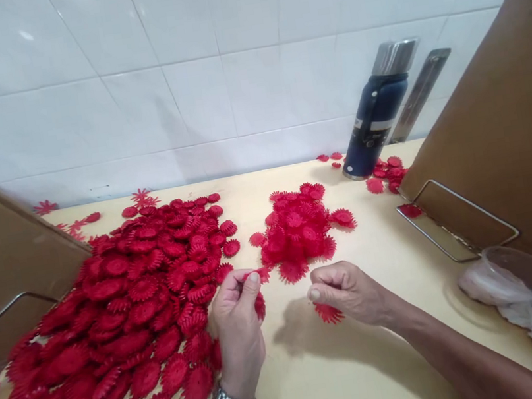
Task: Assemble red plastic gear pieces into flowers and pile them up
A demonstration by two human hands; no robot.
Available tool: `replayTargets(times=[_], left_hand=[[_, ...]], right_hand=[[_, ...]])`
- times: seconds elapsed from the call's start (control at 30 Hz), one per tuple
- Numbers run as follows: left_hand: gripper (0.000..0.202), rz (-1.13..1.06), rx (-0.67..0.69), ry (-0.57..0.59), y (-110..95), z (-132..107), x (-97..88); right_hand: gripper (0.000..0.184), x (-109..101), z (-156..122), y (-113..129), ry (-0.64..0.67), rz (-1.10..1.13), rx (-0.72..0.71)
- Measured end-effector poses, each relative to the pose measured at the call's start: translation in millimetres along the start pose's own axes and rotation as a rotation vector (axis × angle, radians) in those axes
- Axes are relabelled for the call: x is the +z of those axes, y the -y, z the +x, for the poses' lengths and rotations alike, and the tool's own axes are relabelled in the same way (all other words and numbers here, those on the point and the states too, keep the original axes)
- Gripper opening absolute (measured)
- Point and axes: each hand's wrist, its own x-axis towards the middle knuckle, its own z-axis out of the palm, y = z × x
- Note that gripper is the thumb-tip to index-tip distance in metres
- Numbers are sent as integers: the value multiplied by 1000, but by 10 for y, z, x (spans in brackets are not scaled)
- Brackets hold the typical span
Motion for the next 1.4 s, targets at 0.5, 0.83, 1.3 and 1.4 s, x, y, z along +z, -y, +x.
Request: replayTargets(times=[0.5,0.83,1.3,1.4], left_hand=[[30,51,-29,218,-293,612,424],[12,-329,-416,244,-308,6,-27],[25,136,32,88,8,-228,-48],[19,181,29,158,25,-259,-29]], right_hand=[[24,-718,649,202,-425,-981,-54],[22,-258,163,148,-132,-730,-322],[19,163,30,107,13,-225,-108],[12,241,26,88,-52,-138,-111]])
